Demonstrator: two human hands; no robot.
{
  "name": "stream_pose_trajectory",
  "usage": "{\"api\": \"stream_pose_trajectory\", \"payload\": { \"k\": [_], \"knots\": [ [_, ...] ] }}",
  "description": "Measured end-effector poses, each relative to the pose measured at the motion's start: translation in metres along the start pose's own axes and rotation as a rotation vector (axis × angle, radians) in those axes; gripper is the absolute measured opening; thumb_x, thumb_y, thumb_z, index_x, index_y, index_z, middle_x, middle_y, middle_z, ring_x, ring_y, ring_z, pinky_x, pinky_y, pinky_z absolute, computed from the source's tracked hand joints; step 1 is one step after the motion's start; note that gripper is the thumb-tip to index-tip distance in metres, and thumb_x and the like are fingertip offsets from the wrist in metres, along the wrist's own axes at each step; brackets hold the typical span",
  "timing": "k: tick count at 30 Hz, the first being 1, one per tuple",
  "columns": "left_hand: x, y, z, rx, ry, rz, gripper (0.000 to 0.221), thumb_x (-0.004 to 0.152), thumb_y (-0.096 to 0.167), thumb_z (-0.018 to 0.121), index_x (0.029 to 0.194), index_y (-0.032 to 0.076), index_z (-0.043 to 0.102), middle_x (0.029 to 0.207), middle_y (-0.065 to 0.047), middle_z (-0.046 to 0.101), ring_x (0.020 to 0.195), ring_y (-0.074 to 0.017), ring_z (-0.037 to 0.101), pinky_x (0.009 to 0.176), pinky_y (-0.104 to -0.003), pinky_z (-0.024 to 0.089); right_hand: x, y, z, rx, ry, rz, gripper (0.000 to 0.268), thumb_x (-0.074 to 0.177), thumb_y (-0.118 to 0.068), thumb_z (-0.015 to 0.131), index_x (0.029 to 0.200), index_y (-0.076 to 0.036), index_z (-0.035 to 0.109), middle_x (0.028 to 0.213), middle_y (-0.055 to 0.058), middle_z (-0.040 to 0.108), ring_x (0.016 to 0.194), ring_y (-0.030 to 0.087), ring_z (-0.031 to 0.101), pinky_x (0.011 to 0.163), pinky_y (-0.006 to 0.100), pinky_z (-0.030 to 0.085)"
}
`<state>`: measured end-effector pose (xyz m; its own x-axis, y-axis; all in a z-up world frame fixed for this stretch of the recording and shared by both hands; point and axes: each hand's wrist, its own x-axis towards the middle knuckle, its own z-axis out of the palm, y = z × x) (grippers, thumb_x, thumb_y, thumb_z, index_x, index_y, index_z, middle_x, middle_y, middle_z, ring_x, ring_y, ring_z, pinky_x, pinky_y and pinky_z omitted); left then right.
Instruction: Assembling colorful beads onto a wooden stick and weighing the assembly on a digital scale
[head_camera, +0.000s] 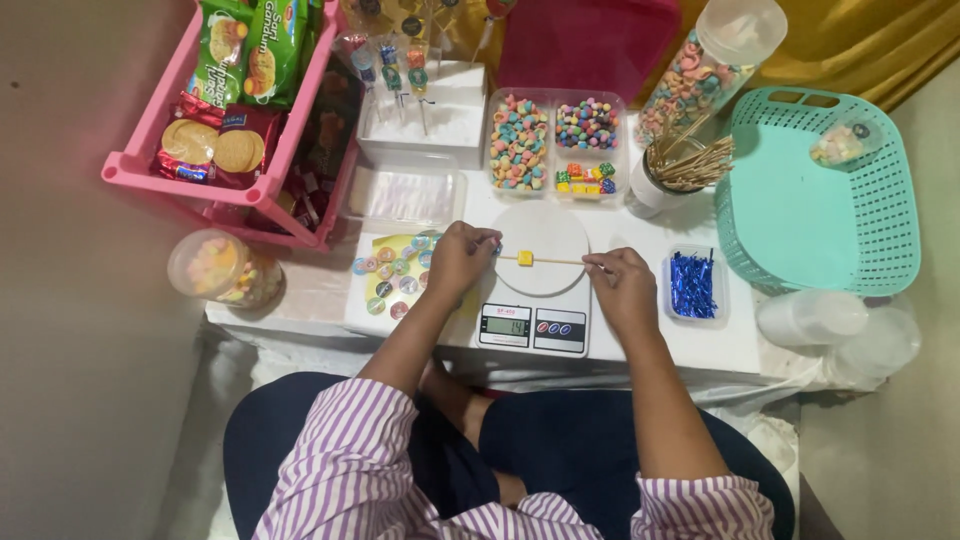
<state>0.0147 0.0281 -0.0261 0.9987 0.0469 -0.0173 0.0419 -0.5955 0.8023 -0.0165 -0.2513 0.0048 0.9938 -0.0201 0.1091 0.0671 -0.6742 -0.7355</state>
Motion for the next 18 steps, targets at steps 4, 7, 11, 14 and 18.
{"api": "stream_pose_trajectory", "payload": {
  "k": [4, 7, 11, 14, 18],
  "knots": [
    [-0.006, 0.008, -0.007, -0.014, -0.012, 0.029, 0.026, 0.093, 0.033, 0.067, 0.118, 0.031, 0.077, 0.093, -0.004, 0.066, 0.087, -0.0273, 0.07, 0.083, -0.042, 0.057, 0.001, 0.012, -0.004, -0.026, 0.013, -0.019, 0.015, 0.092, -0.011, 0.076, 0.104, -0.018, 0.081, 0.101, 0.011, 0.069, 0.096, 0.03, 0.068, 0.085, 0.042, 0.056],
    [-0.013, 0.02, -0.019, 0.011, -0.028, 0.072, 0.029, 0.094, 0.032, 0.067, 0.121, 0.03, 0.076, 0.097, -0.005, 0.065, 0.088, -0.0268, 0.068, 0.084, -0.044, 0.055, 0.004, 0.017, -0.008, -0.055, 0.029, -0.023, 0.015, 0.093, -0.011, 0.075, 0.104, -0.018, 0.082, 0.1, 0.011, 0.069, 0.095, 0.031, 0.069, 0.085, 0.042, 0.056],
    [-0.007, 0.008, -0.017, 0.157, -0.076, 0.211, 0.041, 0.083, 0.027, 0.079, 0.124, 0.024, 0.076, 0.097, -0.009, 0.062, 0.093, -0.0347, 0.065, 0.089, -0.05, 0.054, 0.009, 0.023, -0.007, -0.051, 0.059, -0.004, 0.015, 0.094, -0.01, 0.075, 0.104, -0.019, 0.082, 0.099, 0.008, 0.069, 0.094, 0.026, 0.068, 0.084, 0.038, 0.055],
    [0.0, -0.007, -0.008, 0.19, -0.071, 0.267, 0.037, 0.083, 0.025, 0.079, 0.12, 0.023, 0.077, 0.097, -0.009, 0.063, 0.091, -0.0341, 0.065, 0.087, -0.048, 0.054, 0.01, 0.027, -0.004, -0.054, 0.066, -0.015, 0.015, 0.093, -0.012, 0.076, 0.103, -0.02, 0.082, 0.099, 0.008, 0.07, 0.093, 0.027, 0.069, 0.084, 0.039, 0.055],
    [0.003, -0.012, -0.002, 0.147, -0.05, 0.292, 0.034, 0.08, 0.02, 0.081, 0.115, 0.023, 0.079, 0.096, -0.008, 0.065, 0.088, -0.0317, 0.066, 0.085, -0.044, 0.055, 0.007, 0.023, -0.004, -0.054, 0.065, -0.017, 0.015, 0.092, -0.013, 0.075, 0.102, -0.022, 0.082, 0.098, 0.006, 0.07, 0.093, 0.026, 0.069, 0.084, 0.038, 0.056]
  ]
}}
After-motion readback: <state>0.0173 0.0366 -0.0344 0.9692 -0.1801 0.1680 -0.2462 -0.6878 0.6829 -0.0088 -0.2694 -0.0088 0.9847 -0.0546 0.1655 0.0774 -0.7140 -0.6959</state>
